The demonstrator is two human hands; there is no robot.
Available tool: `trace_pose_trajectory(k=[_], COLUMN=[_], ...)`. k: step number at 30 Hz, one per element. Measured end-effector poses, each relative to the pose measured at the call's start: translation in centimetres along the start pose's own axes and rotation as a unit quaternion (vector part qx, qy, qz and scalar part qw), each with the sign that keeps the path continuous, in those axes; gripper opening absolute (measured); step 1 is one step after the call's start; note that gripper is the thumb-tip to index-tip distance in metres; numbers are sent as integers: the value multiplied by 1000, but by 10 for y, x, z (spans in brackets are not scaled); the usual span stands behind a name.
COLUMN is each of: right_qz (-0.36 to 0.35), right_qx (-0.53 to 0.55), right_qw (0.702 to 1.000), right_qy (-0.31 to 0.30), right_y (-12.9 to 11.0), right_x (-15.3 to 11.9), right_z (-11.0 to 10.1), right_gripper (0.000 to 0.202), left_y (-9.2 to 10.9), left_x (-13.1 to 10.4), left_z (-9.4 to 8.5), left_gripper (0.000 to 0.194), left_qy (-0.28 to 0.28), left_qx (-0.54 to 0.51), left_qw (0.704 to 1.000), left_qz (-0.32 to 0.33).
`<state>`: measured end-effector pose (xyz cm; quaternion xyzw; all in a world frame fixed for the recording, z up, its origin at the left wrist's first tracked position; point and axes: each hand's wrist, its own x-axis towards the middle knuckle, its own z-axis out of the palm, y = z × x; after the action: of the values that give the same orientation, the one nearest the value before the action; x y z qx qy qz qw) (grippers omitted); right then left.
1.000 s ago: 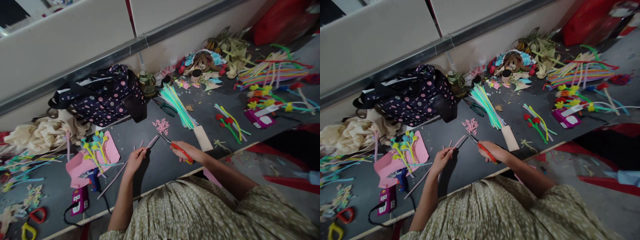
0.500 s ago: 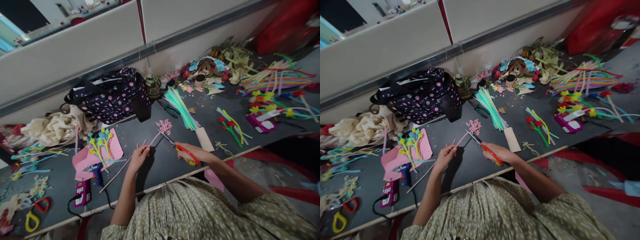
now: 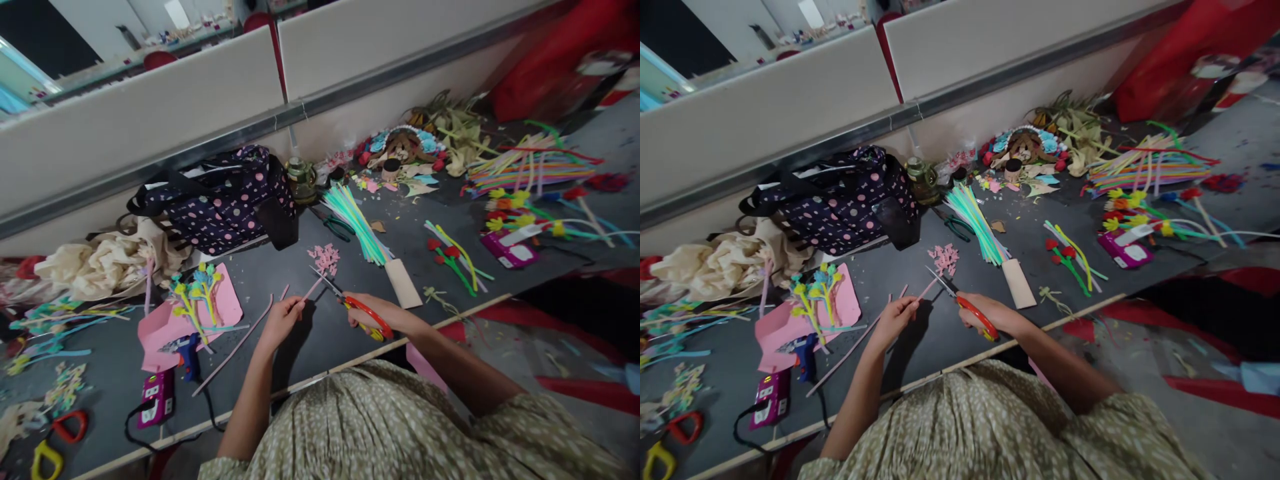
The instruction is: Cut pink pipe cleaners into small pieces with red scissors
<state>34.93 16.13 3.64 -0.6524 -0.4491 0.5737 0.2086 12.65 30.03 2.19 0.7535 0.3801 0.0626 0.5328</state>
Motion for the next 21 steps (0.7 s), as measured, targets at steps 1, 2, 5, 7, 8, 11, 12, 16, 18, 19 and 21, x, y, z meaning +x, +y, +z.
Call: trace_pose_trajectory(k=[1,2,5,7,8,11,12,16,18,19,21], right_qz=[-6,-10,-9,0,5,17,21,20,17,18,24], right_qx=[1,2,-2,-9,-13,-20,-21,1,21,28,39], right_qw=[1000,1000,1000,1000,1000,1000,999,1000,1000,999,999], right_qy=[2,4,14,15,15,16,16,13,12,14,21], right_y=[2,3,7,8,8,6,5,3,3,4,6], right_x=[1,1,3,4,4,5,5,3,3,3,4], right_z=[1,1,3,4,4,4,4,3,3,3,5], right_gripper=[14,14,14,15,15,15,15,15,16,16,16], left_y=[1,1,3,3,3,3,3,7,8,9,9], left_x=[0,0,0,-1,-1,0,0,0,0,0,0], left_z=[0,0,-1,-2,-2,-3,-3,-3,-3,-3,-3], left_gripper=[46,46,44,43,42,42,43,44,45,45,46], left_qy=[-1,0,-1,-5,-5,-4,-5,-10,-11,-11,-10], left_qx=[3,5,18,28,30,26,24,22,21,20,19], left_qw=[1000,1000,1000,1000,999,1000,1000,1000,1000,1000,1000], left_qz=[0,1,5,10,13,16,15,11,9,7,6])
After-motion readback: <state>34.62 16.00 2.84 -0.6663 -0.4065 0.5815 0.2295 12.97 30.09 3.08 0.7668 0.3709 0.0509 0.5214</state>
